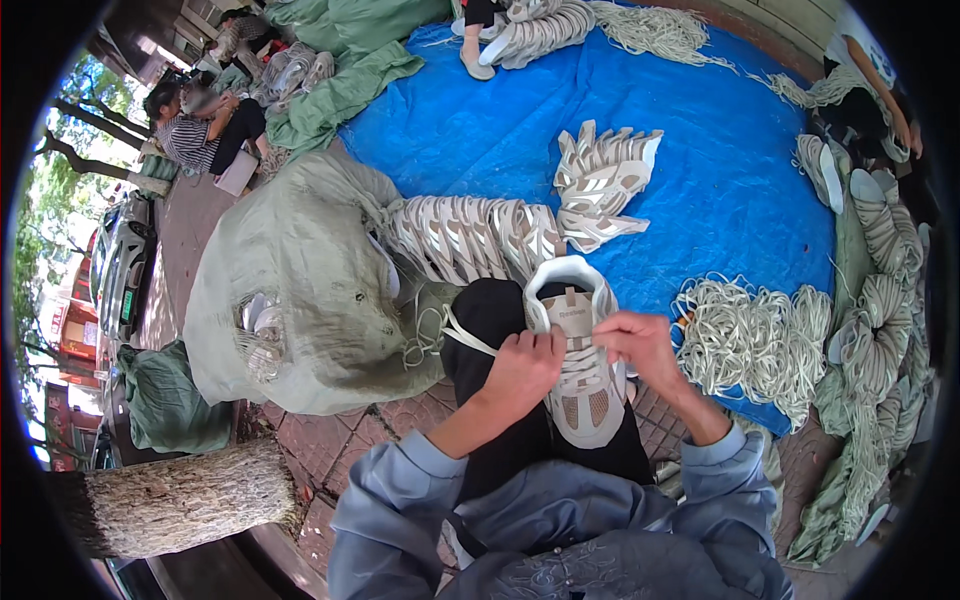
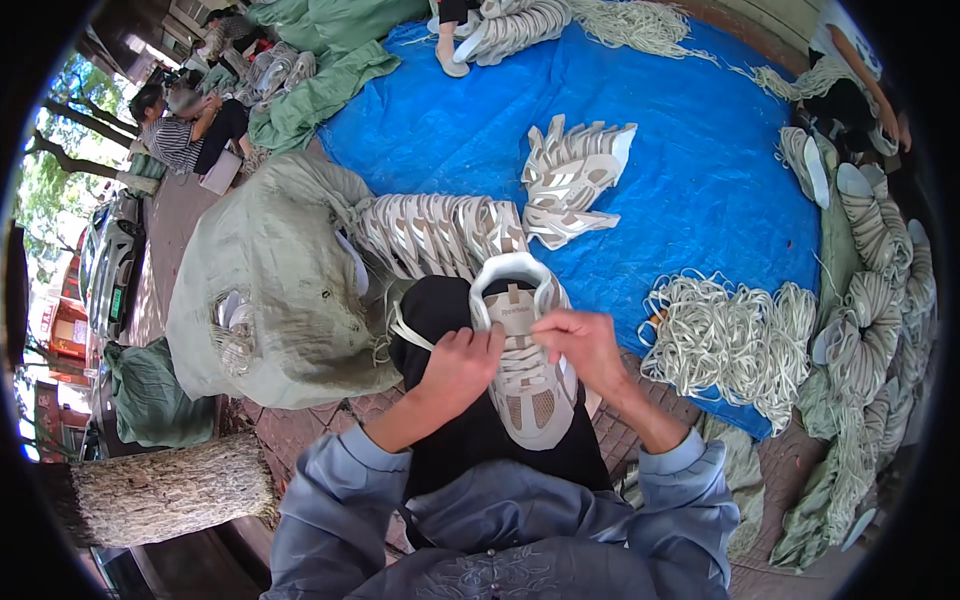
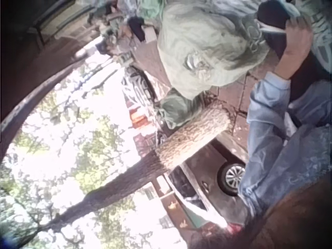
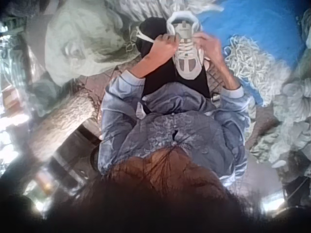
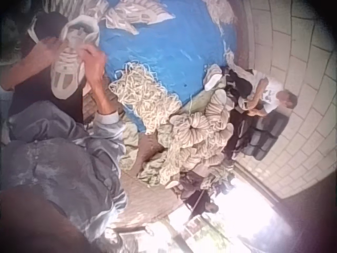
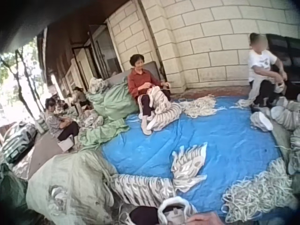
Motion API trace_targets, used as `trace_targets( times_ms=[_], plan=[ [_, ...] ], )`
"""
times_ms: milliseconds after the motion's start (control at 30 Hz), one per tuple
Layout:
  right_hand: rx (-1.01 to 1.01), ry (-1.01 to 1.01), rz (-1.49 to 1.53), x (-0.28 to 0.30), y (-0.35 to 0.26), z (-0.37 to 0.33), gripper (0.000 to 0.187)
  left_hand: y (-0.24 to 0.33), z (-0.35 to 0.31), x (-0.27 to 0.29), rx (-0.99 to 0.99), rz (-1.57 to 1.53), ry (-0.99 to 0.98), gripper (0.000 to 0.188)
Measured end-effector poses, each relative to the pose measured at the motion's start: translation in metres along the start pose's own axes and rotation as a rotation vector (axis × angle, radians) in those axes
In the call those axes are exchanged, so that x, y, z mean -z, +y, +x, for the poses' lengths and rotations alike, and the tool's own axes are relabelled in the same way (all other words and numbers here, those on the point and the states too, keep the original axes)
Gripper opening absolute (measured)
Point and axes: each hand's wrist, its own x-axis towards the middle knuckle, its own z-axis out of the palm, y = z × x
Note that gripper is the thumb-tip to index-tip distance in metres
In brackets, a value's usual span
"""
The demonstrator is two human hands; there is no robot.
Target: The person sits on a blue tarp outdoors and threads white shoelaces through the eyelets of a white sneaker. They pull the laces tight and adjust the fit, repeating the process for multiple shoes in a pile nearby.
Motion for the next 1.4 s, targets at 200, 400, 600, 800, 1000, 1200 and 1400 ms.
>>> trace_targets(
  times_ms=[200,400,600,800,1000,1200,1400],
  plan=[
    [-0.005,0.002,-0.019,0.040,-0.003,0.006,0.022,-0.018,0.017,0.015,0.083,-0.298,-0.395,0.012],
    [-0.134,-0.039,0.038,0.034,0.014,0.004,0.014,-0.035,0.038,0.012,0.285,-0.811,-0.629,0.011],
    [0.095,0.030,-0.159,0.031,0.025,0.010,0.012,-0.017,0.025,0.013,-0.015,-0.285,-0.276,0.007],
    [0.332,-0.015,-0.325,0.023,0.038,0.008,0.012,-0.012,0.034,0.019,-0.004,-0.613,0.140,0.011],
    [0.370,0.063,-0.527,0.024,0.041,0.007,0.009,0.002,0.055,0.006,0.167,-0.373,-0.173,0.006],
    [0.601,0.082,-1.061,0.014,0.036,0.010,0.008,0.004,0.058,-0.006,0.302,-0.611,-0.322,0.009],
    [0.699,0.086,-0.904,0.020,0.036,0.012,0.009,-0.001,0.066,-0.011,0.242,-0.609,-0.453,0.010]
  ],
)
